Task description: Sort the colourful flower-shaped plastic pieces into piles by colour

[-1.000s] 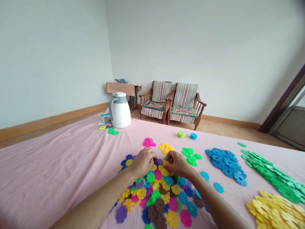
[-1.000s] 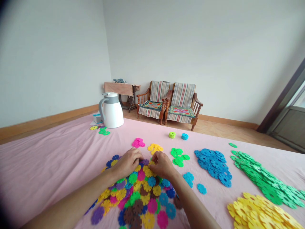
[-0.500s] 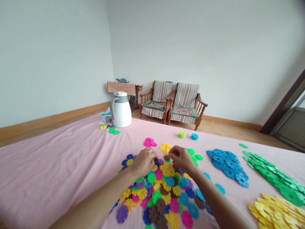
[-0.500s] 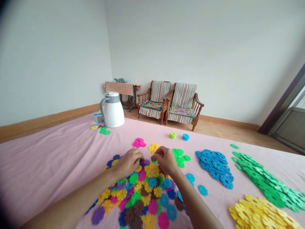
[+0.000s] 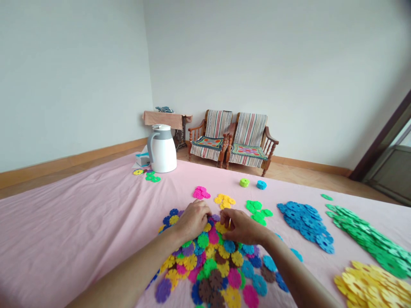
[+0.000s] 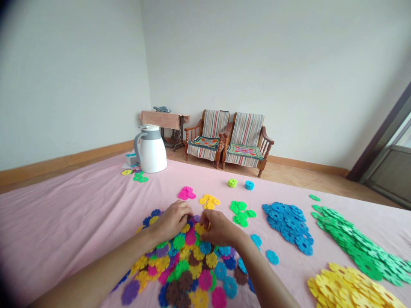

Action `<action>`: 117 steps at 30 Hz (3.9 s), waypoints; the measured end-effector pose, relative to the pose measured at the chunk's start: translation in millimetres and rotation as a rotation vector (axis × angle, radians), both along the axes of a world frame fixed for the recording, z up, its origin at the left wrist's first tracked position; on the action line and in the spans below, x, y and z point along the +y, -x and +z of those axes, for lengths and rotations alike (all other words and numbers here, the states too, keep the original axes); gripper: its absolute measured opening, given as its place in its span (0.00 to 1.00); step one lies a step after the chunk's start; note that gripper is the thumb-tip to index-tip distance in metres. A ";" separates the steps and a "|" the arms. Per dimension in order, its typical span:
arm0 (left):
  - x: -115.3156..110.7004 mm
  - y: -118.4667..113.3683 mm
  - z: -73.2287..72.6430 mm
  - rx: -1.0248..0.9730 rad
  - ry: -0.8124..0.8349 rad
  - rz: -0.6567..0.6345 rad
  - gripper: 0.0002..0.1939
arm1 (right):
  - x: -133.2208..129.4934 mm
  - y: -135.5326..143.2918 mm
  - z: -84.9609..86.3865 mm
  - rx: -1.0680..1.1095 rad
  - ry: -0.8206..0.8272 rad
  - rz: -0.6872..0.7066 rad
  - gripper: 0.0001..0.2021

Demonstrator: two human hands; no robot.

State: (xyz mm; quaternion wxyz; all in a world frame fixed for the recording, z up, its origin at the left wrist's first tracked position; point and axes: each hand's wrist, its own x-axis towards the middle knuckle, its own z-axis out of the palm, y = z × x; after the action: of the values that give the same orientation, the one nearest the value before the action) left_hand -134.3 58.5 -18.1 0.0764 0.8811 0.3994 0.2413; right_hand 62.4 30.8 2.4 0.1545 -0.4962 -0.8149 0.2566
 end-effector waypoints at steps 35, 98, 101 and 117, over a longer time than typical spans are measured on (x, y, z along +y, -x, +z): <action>0.0 -1.0 1.1 0.003 -0.012 -0.008 0.16 | 7.9 -21.5 4.2 -0.200 -0.061 -0.225 0.13; 0.7 0.3 -1.2 -0.004 -0.007 0.001 0.14 | 9.0 -16.5 4.3 -0.022 -0.061 -0.187 0.09; 1.2 0.7 -1.9 -0.006 -0.008 -0.010 0.14 | 11.7 -8.5 -2.5 -0.015 -0.196 -0.255 0.11; -1.3 -0.7 -0.2 -0.040 -0.006 0.000 0.19 | 17.0 -1.1 -22.7 0.024 -0.208 -0.247 0.12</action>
State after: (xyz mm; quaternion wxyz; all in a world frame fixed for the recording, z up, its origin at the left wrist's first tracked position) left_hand -133.5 57.3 -18.3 0.0820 0.8764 0.3969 0.2601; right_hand 63.5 47.8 -20.3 0.2451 -0.5709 -0.7680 0.1557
